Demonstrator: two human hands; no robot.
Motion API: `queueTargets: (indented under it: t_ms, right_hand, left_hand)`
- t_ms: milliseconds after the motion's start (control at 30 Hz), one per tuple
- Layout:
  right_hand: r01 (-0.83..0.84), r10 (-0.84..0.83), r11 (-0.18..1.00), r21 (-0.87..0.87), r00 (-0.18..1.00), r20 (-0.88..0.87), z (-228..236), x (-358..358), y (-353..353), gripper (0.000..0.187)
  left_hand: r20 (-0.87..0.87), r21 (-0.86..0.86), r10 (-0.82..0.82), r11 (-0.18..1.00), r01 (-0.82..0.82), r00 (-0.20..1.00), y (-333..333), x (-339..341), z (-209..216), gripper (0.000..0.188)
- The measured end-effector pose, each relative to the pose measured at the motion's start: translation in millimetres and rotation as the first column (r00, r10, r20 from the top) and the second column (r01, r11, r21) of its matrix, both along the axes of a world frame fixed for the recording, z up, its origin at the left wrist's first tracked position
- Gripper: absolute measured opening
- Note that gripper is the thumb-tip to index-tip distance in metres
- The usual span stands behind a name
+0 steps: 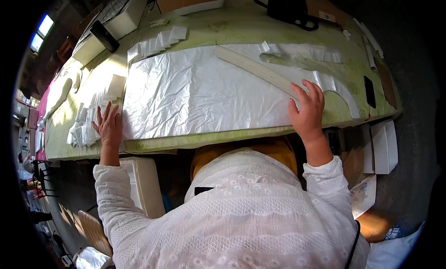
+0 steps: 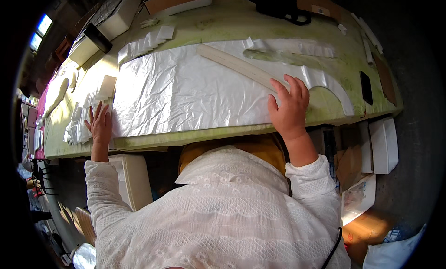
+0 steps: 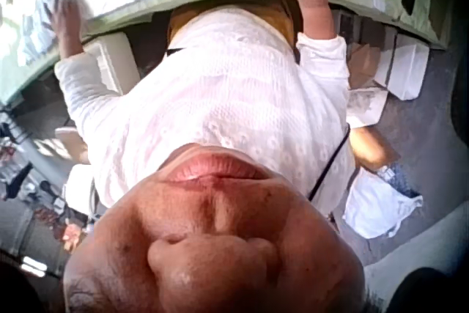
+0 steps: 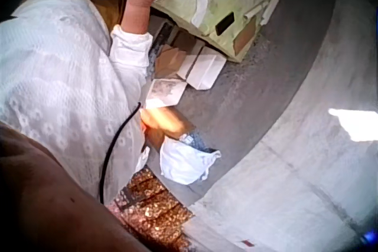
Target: The person repeatedly unrolls a clear plastic sheet, folds it into small rectangular packets, and places them on a stack. The process is repeated multiple times with consistent hand motions.
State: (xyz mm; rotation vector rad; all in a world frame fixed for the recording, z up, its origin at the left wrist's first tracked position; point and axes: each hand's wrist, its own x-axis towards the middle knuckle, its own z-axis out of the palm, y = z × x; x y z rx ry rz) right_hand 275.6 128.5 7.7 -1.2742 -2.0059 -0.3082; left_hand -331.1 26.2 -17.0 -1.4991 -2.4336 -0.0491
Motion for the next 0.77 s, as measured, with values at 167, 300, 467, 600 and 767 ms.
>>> queueTargets:
  t_ms: [167, 300, 467, 600, 767]
  right_hand:
    - [0.056, -0.023, 0.838, -0.542, 0.997, 0.067, 8, 50, -4, 0.052]
    - [-0.022, -0.034, 0.79, -0.612, 0.996, -0.08, 12, 24, -52, 0.058]
    - [-0.252, -0.003, 0.738, -0.626, 0.927, -0.376, -14, -11, -85, 0.069]
    - [-0.361, 0.11, 0.804, -0.472, 0.871, -0.479, -16, -17, -88, 0.067]
    - [-0.188, -0.032, 0.779, -0.597, 0.94, -0.339, -44, 42, -77, 0.072]
  left_hand:
    - [-0.001, -0.066, 0.009, 0.998, -0.009, 1.0, 26, 73, 38, 0.042]
    - [0.114, 0.141, -0.337, 0.937, 0.321, 0.934, 36, 162, 50, 0.042]
    - [0.444, 0.351, -0.77, 0.62, 0.702, 0.458, 61, 308, 57, 0.049]
    - [0.492, 0.405, -0.855, 0.392, 0.826, 0.164, 84, 384, 34, 0.049]
    - [0.439, 0.064, -0.802, 0.477, 0.877, 0.404, 86, 409, 32, 0.053]
